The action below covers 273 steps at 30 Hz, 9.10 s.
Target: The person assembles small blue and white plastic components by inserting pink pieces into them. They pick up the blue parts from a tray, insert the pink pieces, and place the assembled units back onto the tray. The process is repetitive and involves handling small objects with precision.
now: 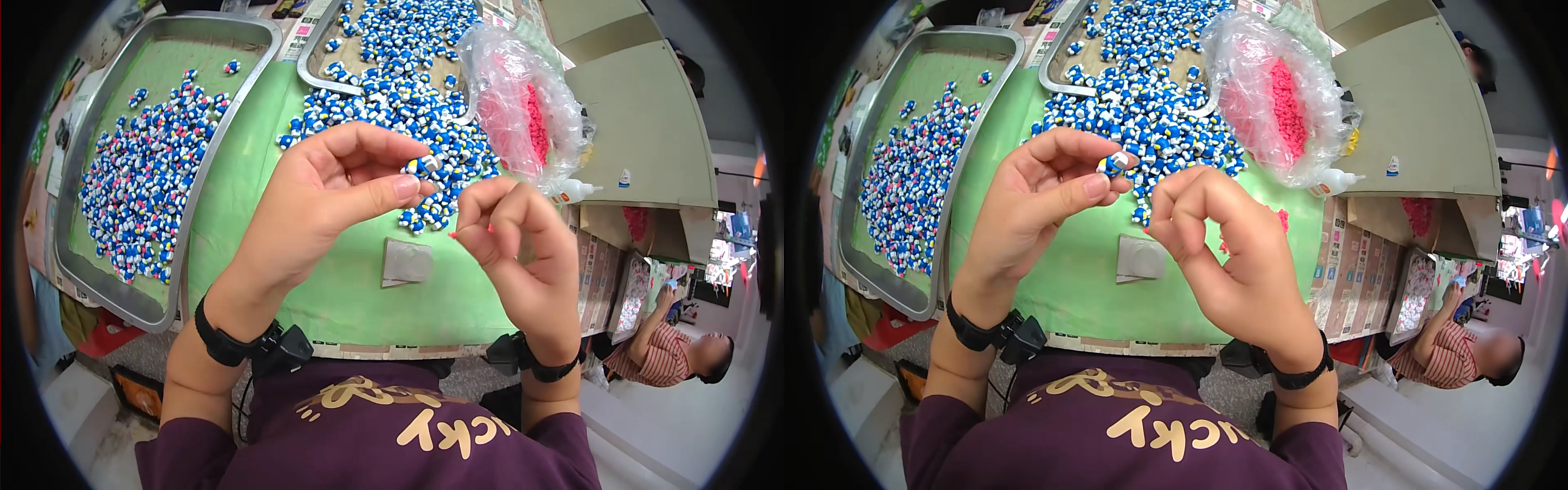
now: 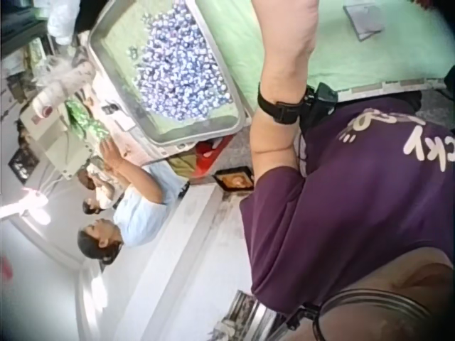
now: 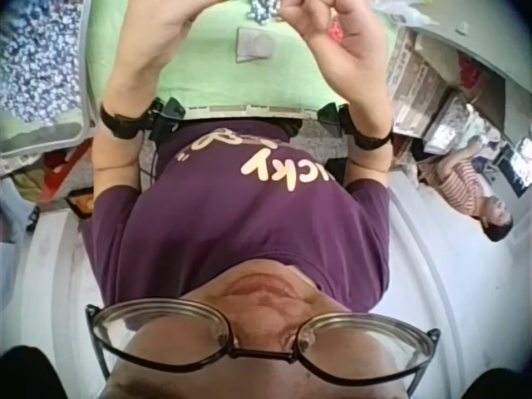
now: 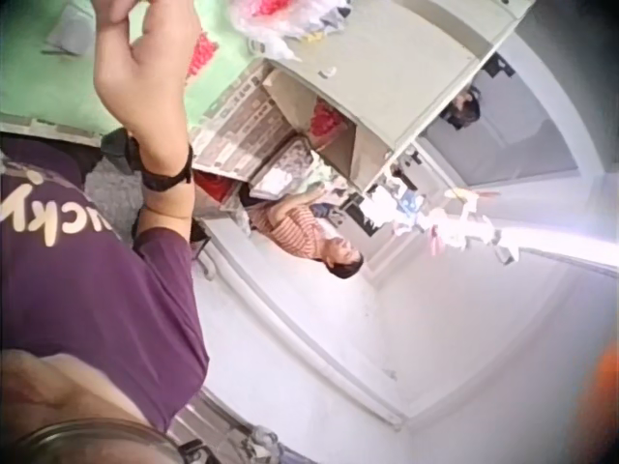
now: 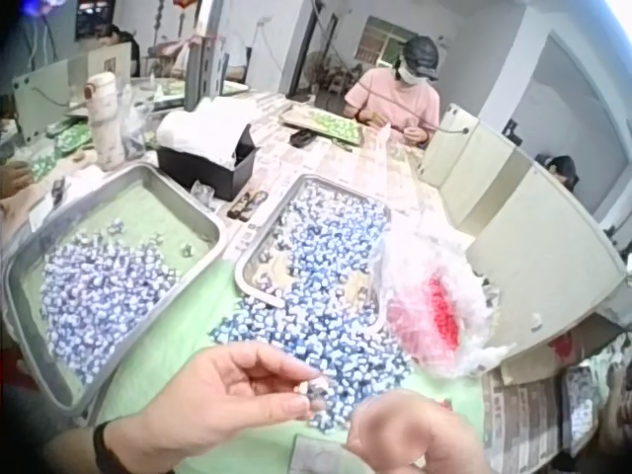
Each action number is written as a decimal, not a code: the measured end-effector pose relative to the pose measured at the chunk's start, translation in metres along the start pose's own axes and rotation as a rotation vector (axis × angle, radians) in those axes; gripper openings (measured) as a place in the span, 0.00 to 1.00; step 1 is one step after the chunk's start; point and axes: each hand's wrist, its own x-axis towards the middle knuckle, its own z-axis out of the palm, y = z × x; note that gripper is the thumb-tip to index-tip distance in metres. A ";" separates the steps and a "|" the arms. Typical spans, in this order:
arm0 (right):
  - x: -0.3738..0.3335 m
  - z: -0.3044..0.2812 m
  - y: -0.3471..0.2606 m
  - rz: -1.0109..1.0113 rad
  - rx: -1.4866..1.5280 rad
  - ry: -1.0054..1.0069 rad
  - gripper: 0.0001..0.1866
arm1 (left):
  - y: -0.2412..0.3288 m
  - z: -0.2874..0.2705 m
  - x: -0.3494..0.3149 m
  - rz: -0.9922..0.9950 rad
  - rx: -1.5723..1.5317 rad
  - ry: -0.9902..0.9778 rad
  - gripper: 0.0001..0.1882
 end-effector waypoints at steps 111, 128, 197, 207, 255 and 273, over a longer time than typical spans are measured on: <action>-0.001 -0.006 0.006 0.260 0.366 0.060 0.15 | -0.001 0.015 -0.004 0.629 0.972 -0.098 0.09; -0.005 -0.005 0.023 0.237 -0.213 -0.271 0.10 | 0.013 0.001 -0.002 0.313 0.340 0.089 0.14; -0.018 -0.041 0.075 0.201 -0.748 -0.006 0.06 | 0.012 -0.035 0.007 0.216 1.488 0.042 0.10; -0.013 -0.030 0.046 -0.062 -0.489 0.135 0.10 | 0.018 -0.014 0.005 0.140 0.869 -0.037 0.11; -0.007 -0.007 0.023 0.234 -0.223 -0.287 0.16 | 0.008 -0.001 0.001 0.286 0.353 0.096 0.14; 0.010 0.005 0.000 -0.008 0.144 0.036 0.17 | -0.002 0.010 -0.004 0.096 0.084 0.046 0.12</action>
